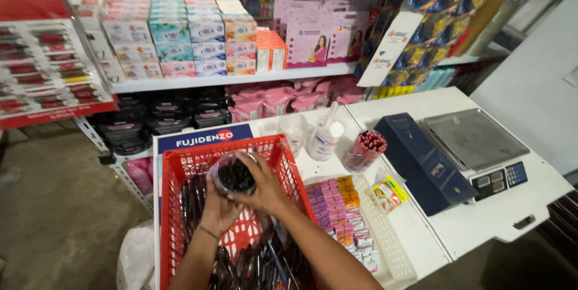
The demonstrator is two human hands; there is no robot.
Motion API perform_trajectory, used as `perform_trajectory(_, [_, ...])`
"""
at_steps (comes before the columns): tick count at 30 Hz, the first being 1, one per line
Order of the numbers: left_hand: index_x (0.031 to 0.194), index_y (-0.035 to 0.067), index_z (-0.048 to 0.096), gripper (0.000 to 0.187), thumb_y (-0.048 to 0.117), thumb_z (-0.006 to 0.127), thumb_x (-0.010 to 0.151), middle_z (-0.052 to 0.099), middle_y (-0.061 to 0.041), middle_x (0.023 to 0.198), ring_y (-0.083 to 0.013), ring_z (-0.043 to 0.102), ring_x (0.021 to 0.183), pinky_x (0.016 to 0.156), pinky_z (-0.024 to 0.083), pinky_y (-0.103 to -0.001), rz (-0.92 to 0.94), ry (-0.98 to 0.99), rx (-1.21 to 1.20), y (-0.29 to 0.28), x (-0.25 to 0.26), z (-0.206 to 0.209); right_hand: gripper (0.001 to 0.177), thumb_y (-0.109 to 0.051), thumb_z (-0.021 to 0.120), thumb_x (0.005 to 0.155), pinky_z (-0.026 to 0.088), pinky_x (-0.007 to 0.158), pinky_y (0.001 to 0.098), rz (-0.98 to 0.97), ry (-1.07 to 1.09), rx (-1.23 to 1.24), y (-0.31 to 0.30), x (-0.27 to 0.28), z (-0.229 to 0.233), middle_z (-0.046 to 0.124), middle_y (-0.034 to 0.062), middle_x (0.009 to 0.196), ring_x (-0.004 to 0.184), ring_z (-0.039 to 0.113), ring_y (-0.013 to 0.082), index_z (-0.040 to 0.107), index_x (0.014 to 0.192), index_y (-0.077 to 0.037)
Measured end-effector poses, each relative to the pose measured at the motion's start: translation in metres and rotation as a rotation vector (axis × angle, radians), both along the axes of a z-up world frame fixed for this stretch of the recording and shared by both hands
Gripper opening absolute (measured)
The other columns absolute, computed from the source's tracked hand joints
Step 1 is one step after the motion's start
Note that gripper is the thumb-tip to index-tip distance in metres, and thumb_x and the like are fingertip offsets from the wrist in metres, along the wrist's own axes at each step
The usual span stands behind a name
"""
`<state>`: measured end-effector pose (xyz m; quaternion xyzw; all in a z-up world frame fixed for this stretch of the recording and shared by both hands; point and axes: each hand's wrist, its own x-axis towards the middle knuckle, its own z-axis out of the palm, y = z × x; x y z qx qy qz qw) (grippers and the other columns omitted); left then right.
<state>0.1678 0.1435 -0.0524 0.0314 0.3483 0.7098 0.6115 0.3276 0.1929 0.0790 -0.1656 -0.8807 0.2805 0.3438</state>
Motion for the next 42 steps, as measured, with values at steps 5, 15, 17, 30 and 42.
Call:
perform_trajectory(5, [0.133,0.005,0.054,0.089,0.081,0.027,0.096,0.063,-0.018,0.124,-0.0316,0.061,0.117,0.097,0.052,-0.043,-0.135,0.256,-0.384,-0.019,0.009,0.051,0.095,-0.029,0.093,0.070,0.049,0.113,0.0425,-0.101,0.089,-0.173,0.008,0.001,0.010,0.055,0.0158,0.142,0.135,0.057,0.0335,0.048,0.153,-0.014])
perform_trajectory(15, [0.150,0.013,0.042,0.091,0.025,0.080,0.068,0.057,-0.016,0.140,-0.0272,0.058,0.129,0.104,0.057,-0.051,0.264,1.244,-0.005,-0.033,0.005,0.084,0.089,-0.023,0.093,0.069,0.051,0.110,0.0385,-0.071,0.127,-0.167,0.008,0.004,0.008,0.059,0.0136,0.134,0.128,0.062,0.0295,0.053,0.149,-0.013])
perform_trajectory(17, [0.150,0.009,0.038,0.114,0.036,0.093,0.053,0.059,-0.019,0.138,-0.0329,0.059,0.130,0.110,0.042,-0.061,0.272,1.721,0.039,-0.041,0.016,0.112,0.090,-0.026,0.093,0.070,0.052,0.110,0.0385,-0.055,0.088,-0.230,0.007,0.004,0.008,0.060,0.0128,0.131,0.127,0.063,0.0282,0.054,0.150,-0.014])
perform_trajectory(30, [0.129,0.009,0.058,0.085,0.043,0.093,0.059,0.070,-0.015,0.114,-0.0318,0.070,0.102,0.090,0.058,-0.047,0.281,1.864,-0.267,-0.046,0.007,0.113,0.117,-0.021,0.092,0.072,0.036,0.119,0.0429,0.141,0.165,-0.378,0.052,0.005,-0.064,0.043,0.0172,0.159,0.145,0.045,0.0297,0.024,0.166,-0.006])
perform_trajectory(42, [0.124,0.004,0.059,0.090,0.039,0.096,0.050,0.063,-0.021,0.114,-0.0432,0.067,0.096,0.075,0.056,-0.054,0.341,1.887,-0.462,-0.046,0.001,0.108,0.041,-0.030,0.096,0.058,0.059,0.067,0.0391,0.463,-1.312,-0.140,0.018,0.003,-0.087,0.076,0.0083,0.088,0.077,0.073,0.0249,0.081,0.092,-0.013])
